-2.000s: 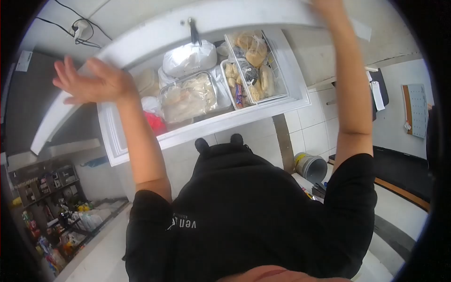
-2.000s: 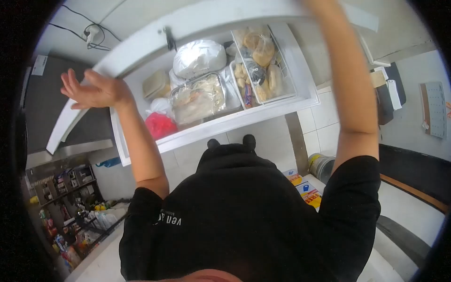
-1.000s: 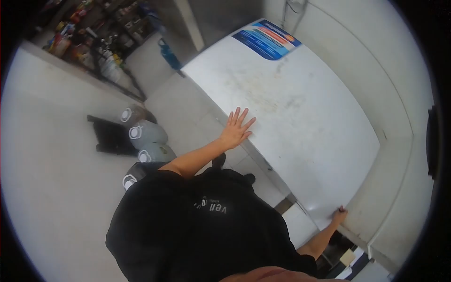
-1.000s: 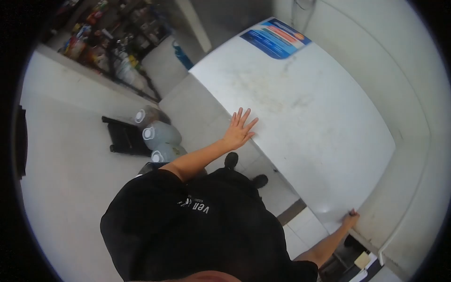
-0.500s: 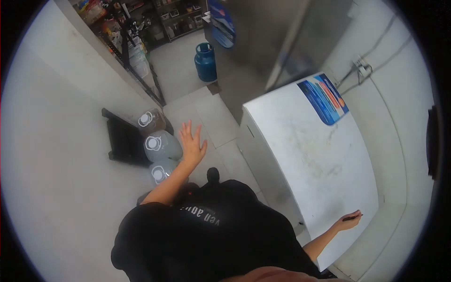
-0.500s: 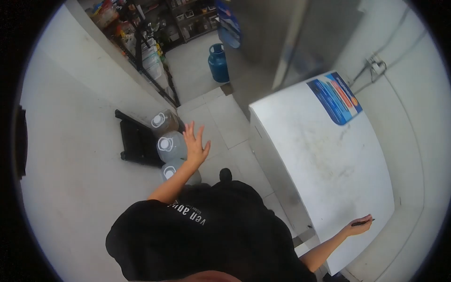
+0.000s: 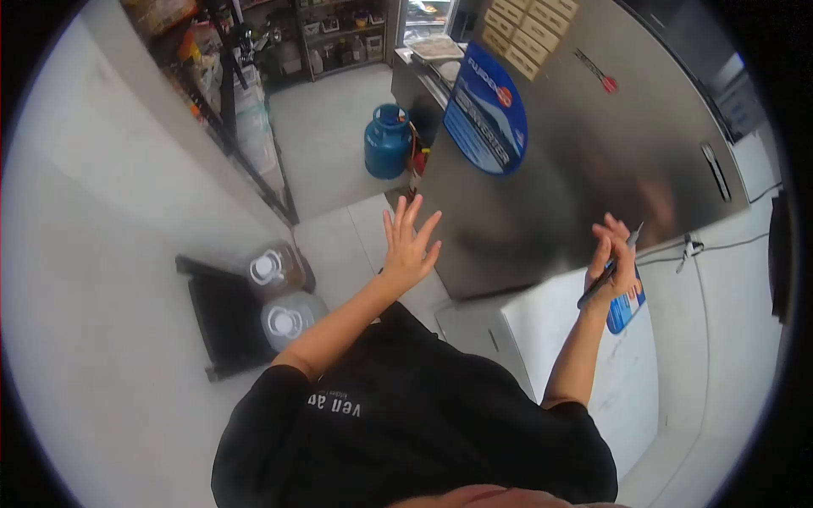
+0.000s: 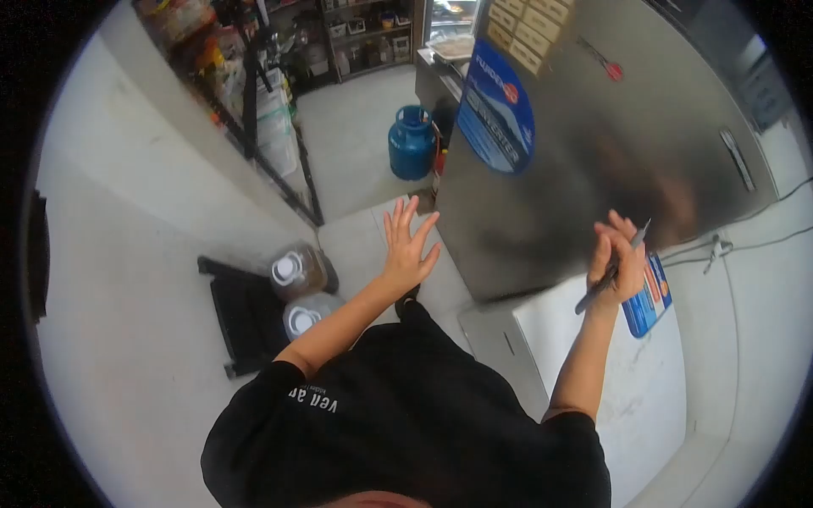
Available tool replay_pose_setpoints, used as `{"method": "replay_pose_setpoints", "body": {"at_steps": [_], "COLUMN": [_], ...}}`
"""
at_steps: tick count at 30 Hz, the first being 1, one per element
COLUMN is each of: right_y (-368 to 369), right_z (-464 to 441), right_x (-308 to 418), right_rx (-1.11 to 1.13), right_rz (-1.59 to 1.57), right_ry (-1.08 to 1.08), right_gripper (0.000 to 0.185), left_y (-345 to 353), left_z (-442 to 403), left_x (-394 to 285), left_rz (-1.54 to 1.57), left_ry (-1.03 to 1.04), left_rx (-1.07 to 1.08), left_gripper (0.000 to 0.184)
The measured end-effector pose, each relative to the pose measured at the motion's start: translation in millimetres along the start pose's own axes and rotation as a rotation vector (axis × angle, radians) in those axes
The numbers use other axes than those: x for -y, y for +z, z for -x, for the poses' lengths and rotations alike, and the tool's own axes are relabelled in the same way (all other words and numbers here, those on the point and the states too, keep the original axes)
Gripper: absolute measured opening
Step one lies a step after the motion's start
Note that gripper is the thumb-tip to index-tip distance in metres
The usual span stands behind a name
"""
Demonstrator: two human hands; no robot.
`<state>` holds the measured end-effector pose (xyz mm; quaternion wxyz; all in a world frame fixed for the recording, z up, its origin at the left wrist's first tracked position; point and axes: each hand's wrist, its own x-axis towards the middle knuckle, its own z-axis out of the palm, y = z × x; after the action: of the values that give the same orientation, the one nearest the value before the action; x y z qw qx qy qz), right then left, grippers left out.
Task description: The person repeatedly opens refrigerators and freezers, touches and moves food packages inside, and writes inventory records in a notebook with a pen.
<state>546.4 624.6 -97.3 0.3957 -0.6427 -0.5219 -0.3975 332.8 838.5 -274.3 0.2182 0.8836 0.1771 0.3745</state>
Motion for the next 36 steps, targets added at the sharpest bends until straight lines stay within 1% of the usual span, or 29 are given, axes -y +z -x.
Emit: {"method": "replay_pose_setpoints", "body": {"at_steps": [1, 3, 5, 7, 8, 10, 11, 12, 13, 14, 15, 17, 18, 20, 21, 23, 24, 25, 26, 27, 28, 29, 30, 32, 34, 36], "right_y": [31.9, 97.8, 164.6, 226.4, 249.6, 286.5, 299.0, 309.0, 319.9, 329.1, 338.6, 357.5, 366.4, 380.6, 381.4, 384.3, 385.0, 385.6, 384.6, 386.1, 393.6, 400.4, 398.9, 376.5, 342.3, 318.2], "right_z": [-22.9, -65.9, -111.0, -177.0, -213.3, -284.3, -314.7, -341.1, -365.6, -381.8, -393.9, -406.6, -406.4, -398.1, -396.8, -407.7, -407.9, -400.4, -384.2, -371.8, -368.6, -365.2, -353.9, -334.2, -321.1, -323.3], "right_x": [3.5, 6.2, -1.9, -12.7, -17.0, -39.1, -51.2, -49.0, -42.0, -41.2, -53.2, -85.5, -90.4, -88.2, -81.2, -65.8, -63.9, -67.7, -70.4, -65.9, -29.7, 11.5, 41.9, 94.2, 140.4, 184.5], "right_rx": [-0.044, -0.165, -0.232, -0.306, -0.312, -0.273, -0.229, -0.227, -0.149, -0.079, -0.085, 0.025, 0.024, -0.109, -0.099, -0.115, -0.201, -0.202, -0.055, 0.112, -0.109, -0.319, -0.416, -0.494, -0.531, -0.455], "right_rz": [-0.102, -0.209, -0.236, -0.119, -0.066, 0.142, 0.301, 0.328, 0.329, 0.329, 0.365, 0.583, 0.636, 0.854, 0.919, 0.701, 0.281, 0.318, 0.801, 1.269, 1.156, 1.041, 1.007, 1.152, 1.393, 1.084], "right_ry": [-0.053, -0.173, -0.201, -0.215, -0.177, -0.158, -0.171, -0.172, 0.028, 0.231, 0.243, 0.241, 0.283, 0.056, 0.105, 0.385, 0.636, 0.637, 0.535, 0.42, 0.341, 0.257, 0.19, 0.202, 0.301, 0.099], "right_gripper": [0.004, 0.008, 0.012, 0.018, 0.019, 0.02, 0.019, 0.019, 0.016, 0.017, 0.017, 0.016, 0.016, 0.015, 0.015, 0.017, 0.018, 0.018, 0.015, 0.021, 0.019, 0.017, 0.02, 0.025, 0.032, 0.008], "left_y": [-1.1, 0.8, -2.4, -10.1, -17.6, -30.4, -36.5, -41.8, -47.0, -48.5, -47.4, -39.8, -29.5, -17.2, -17.5, 0.5, 10.0, 18.3, 24.9, 31.1, 36.2, 43.0, 50.5, 63.1, 78.8, 90.0], "left_z": [-21.1, -60.3, -94.7, -131.3, -150.3, -182.9, -194.1, -202.3, -206.2, -206.6, -205.2, -204.9, -213.9, -236.6, -263.0, -326.8, -358.0, -392.3, -423.4, -449.8, -469.1, -483.3, -492.3, -496.7, -483.7, -466.2], "left_x": [21.0, 65.7, 116.1, 156.1, 178.2, 225.6, 252.2, 278.8, 305.0, 330.8, 358.7, 417.9, 443.3, 488.9, 502.2, 499.3, 495.0, 492.5, 486.3, 477.2, 469.7, 463.3, 455.6, 438.4, 427.2, 414.8], "left_rz": [-0.02, -0.044, -0.083, -0.079, -0.113, -0.126, -0.144, -0.159, -0.187, -0.213, -0.191, -0.256, -0.234, -0.178, -0.156, -0.09, -0.03, 0.024, 0.044, 0.088, 0.134, 0.148, 0.201, 0.348, 0.35, 0.365], "left_ry": [0.004, 0.026, -0.022, -0.02, -0.034, -0.033, -0.085, -0.141, -0.164, -0.183, -0.159, -0.252, -0.209, -0.141, -0.087, 0.019, 0.086, 0.152, 0.173, 0.227, 0.281, 0.303, 0.337, 0.405, 0.459, 0.489], "left_rx": [-0.032, -0.069, -0.032, -0.012, -0.032, -0.051, -0.087, -0.122, -0.13, -0.137, -0.119, -0.022, 0.023, 0.141, 0.197, 0.335, 0.32, 0.298, 0.313, 0.265, 0.221, 0.253, 0.231, 0.22, 0.316, 0.451], "left_gripper": [0.064, 0.065, 0.067, 0.069, 0.069, 0.069, 0.069, 0.069, 0.068, 0.068, 0.068, 0.069, 0.069, 0.071, 0.071, 0.07, 0.068, 0.066, 0.066, 0.065, 0.064, 0.064, 0.064, 0.064, 0.065, 0.064]}}
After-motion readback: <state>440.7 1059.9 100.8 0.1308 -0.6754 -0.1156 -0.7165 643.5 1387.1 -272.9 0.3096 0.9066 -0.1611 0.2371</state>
